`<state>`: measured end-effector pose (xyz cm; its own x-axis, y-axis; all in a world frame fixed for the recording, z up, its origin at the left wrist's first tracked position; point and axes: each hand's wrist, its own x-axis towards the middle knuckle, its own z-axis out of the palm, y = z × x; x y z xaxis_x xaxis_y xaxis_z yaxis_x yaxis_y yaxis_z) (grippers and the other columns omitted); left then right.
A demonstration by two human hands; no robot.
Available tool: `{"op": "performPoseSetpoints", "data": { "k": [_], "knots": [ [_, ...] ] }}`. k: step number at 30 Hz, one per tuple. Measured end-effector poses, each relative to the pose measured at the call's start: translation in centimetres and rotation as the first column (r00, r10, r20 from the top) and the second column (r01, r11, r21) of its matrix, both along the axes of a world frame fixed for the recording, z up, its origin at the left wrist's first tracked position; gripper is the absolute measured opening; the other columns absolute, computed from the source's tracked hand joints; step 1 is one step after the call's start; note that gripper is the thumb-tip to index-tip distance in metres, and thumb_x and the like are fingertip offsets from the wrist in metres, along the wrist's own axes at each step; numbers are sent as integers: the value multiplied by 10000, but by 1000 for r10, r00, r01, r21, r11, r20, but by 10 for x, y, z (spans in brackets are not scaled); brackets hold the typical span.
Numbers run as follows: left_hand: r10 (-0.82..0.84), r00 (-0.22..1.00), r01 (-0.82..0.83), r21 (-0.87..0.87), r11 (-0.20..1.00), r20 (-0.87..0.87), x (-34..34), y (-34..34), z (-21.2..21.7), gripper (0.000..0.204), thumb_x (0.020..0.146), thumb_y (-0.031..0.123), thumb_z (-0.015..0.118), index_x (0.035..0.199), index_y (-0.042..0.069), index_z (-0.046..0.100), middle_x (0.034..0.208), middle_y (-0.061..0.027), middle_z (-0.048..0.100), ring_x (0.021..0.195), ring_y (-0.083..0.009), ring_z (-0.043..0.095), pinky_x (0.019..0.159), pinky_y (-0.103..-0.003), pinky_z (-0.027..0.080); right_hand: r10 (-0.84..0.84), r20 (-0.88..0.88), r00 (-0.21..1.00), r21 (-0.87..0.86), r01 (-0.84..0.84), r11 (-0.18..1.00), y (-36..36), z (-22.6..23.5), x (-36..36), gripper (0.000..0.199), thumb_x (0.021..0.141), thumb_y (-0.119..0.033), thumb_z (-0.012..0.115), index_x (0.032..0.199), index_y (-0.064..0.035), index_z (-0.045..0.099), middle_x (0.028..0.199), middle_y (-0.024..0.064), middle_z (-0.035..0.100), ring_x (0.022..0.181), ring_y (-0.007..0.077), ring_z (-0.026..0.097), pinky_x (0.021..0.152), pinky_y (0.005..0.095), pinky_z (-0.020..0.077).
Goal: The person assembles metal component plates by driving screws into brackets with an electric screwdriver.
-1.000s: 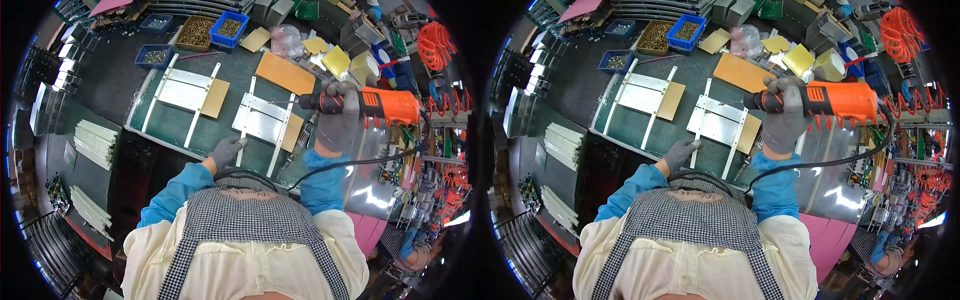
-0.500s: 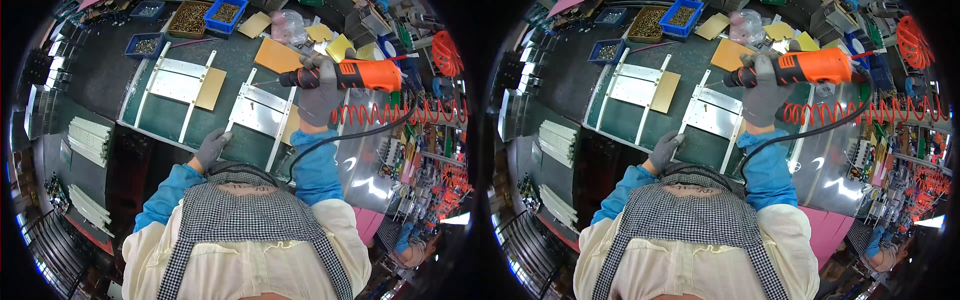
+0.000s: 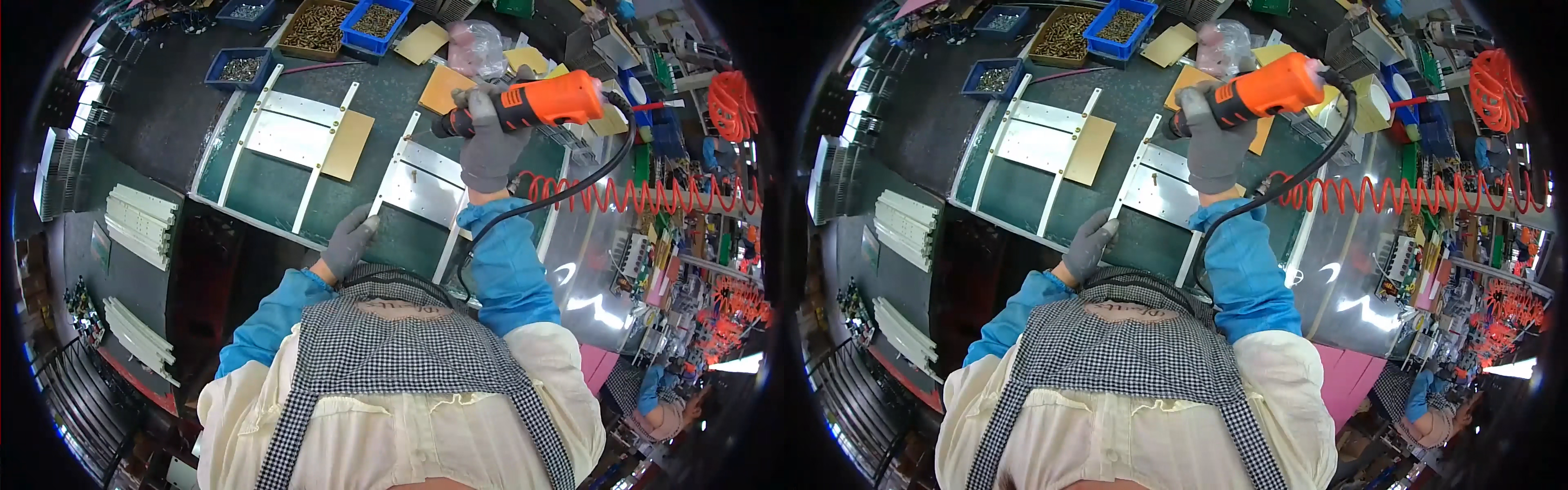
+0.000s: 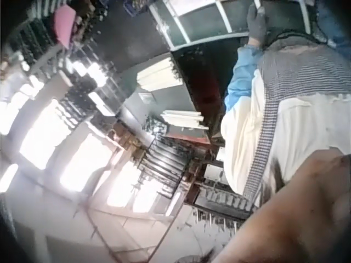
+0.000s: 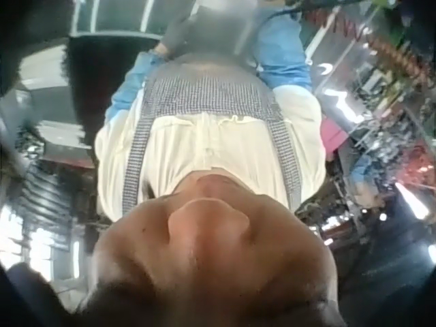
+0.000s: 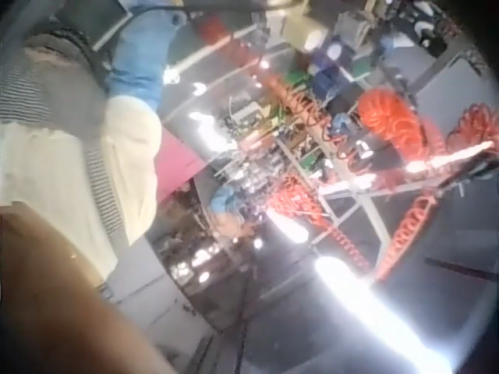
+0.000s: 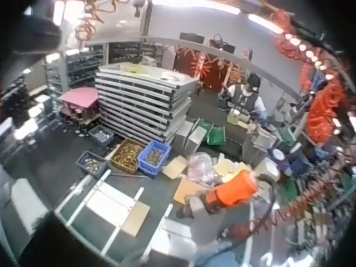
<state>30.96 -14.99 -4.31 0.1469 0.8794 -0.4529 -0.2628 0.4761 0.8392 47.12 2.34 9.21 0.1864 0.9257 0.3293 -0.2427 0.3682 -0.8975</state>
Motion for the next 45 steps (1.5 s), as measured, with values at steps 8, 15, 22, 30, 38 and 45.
{"op": "performPoseSetpoints", "data": {
  "k": [8, 15, 22, 30, 38, 45],
  "knots": [
    [1, 997, -4, 41, 999, 76, 2, 0, -2, 399, 1006, 157, 486, 1385, 31, 489, 823, 28, 511, 727, -68, 451, 670, -223, 400, 237, 67, 969, -79, -232, 969, -18, 18, -13, 176, 771, -73, 758, 898, -33, 643, 776, 29, 646, 655, 100, 600, 600, 254, 501],
    [5, 997, -4, -15, 1000, 75, 1, -1, -5, 408, 996, 180, 511, 1389, 70, 502, 948, 25, 592, 798, -62, 503, 700, -226, 432, 116, 87, 989, -55, -111, 992, -2, 15, -20, 244, 781, -87, 776, 928, -57, 583, 735, 4, 602, 636, 90, 574, 583, 257, 485],
    [16, 994, -10, -59, 998, 107, -1, 0, -6, 394, 992, 195, 530, 1368, 74, 534, 963, 36, 607, 785, -44, 496, 656, -208, 416, 303, 187, 935, -174, -272, 946, -3, 9, -20, 205, 792, -79, 757, 906, -52, 589, 716, -10, 576, 629, 83, 558, 567, 254, 468],
    [-49, 999, 52, 180, 982, -19, -6, -9, -14, 376, 996, 228, 506, 1298, 12, 559, 869, 41, 564, 735, -45, 477, 628, -212, 402, 322, 430, 844, -322, -190, 927, 9, 2, -19, 524, 784, -232, 799, 1214, -59, 554, 1021, 41, 621, 916, 178, 588, 823, 376, 515],
    [87, 478, 580, 389, 716, -874, -70, -16, -26, 421, 755, 111, 727, 1147, -10, 633, 1120, -236, 646, 1006, -399, 637, 886, -445, 521, 289, -118, 950, -157, -305, 939, -35, 71, 15, 254, 787, -140, 761, 912, -68, 551, 720, -8, 541, 612, 84, 539, 563, 252, 470],
    [39, 651, 369, 361, 856, -758, -62, -27, -18, 254, 912, 92, 581, 1128, -39, 610, 916, -146, 648, 792, -265, 634, 684, -345, 516, 347, -173, 922, -175, -375, 910, -66, 58, 14, 246, 802, -180, 747, 889, -68, 545, 653, -14, 529, 526, 77, 527, 488, 240, 439]
  ]
}}
